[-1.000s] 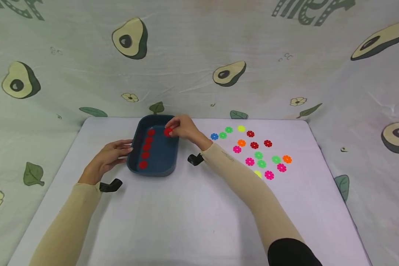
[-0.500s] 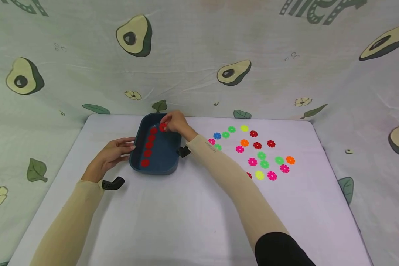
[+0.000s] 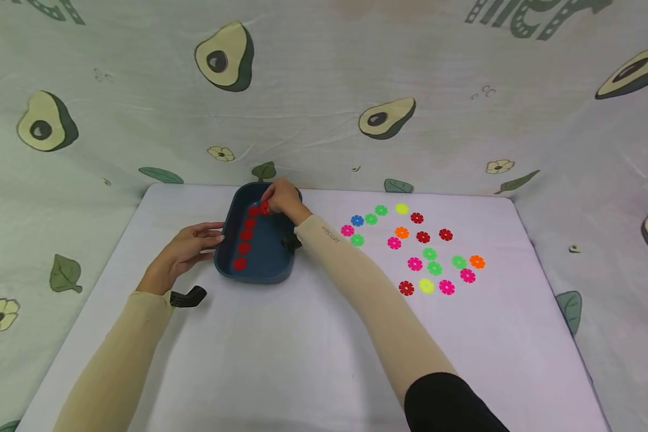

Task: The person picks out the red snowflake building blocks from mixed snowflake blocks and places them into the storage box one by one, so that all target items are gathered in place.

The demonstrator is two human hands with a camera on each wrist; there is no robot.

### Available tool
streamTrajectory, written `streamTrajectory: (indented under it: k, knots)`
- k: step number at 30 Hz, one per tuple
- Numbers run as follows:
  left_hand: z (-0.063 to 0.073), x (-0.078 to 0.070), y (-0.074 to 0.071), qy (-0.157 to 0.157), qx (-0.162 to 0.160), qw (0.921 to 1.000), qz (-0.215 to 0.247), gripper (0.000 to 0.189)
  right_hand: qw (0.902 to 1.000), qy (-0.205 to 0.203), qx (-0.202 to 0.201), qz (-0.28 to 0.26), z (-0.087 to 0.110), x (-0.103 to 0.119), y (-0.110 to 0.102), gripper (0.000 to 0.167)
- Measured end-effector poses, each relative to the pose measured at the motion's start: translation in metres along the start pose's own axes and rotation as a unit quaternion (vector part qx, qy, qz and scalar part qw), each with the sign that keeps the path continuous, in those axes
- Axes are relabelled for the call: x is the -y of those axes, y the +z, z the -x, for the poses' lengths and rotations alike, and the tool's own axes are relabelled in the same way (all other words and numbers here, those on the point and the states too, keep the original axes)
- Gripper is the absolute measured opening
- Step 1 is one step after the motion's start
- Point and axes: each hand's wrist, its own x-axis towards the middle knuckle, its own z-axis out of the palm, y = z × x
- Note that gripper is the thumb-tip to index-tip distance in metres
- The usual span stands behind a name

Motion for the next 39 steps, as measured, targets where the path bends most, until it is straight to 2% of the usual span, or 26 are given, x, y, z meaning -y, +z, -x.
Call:
streamTrajectory:
  k: [9,14,24,33,39]
  knots:
    - [0.001,-0.001,0.002,-0.002,-0.006,1.0,0.003,0.059,0.9996,0.013,0.002,0.026,-0.008,-0.002,0.008,0.024]
    - [-0.001,0.0,0.002,-0.001,-0.008,1.0,0.001,0.058,0.9992,0.035,-0.003,0.017,-0.008,-0.001,0.01,0.021]
    - [0.002,0.001,0.002,0.003,-0.012,0.9999,0.002,0.056,0.9986,0.042,-0.021,0.025,-0.008,-0.001,0.014,0.019]
    - [0.0,0.001,0.005,0.003,-0.011,0.9999,0.005,0.057,0.9992,0.02,-0.024,0.024,-0.002,-0.004,0.012,0.02]
    - [0.002,0.002,0.002,0.003,-0.006,1.0,0.004,0.059,0.9999,-0.003,-0.006,0.013,0.005,0.0,0.004,0.024]
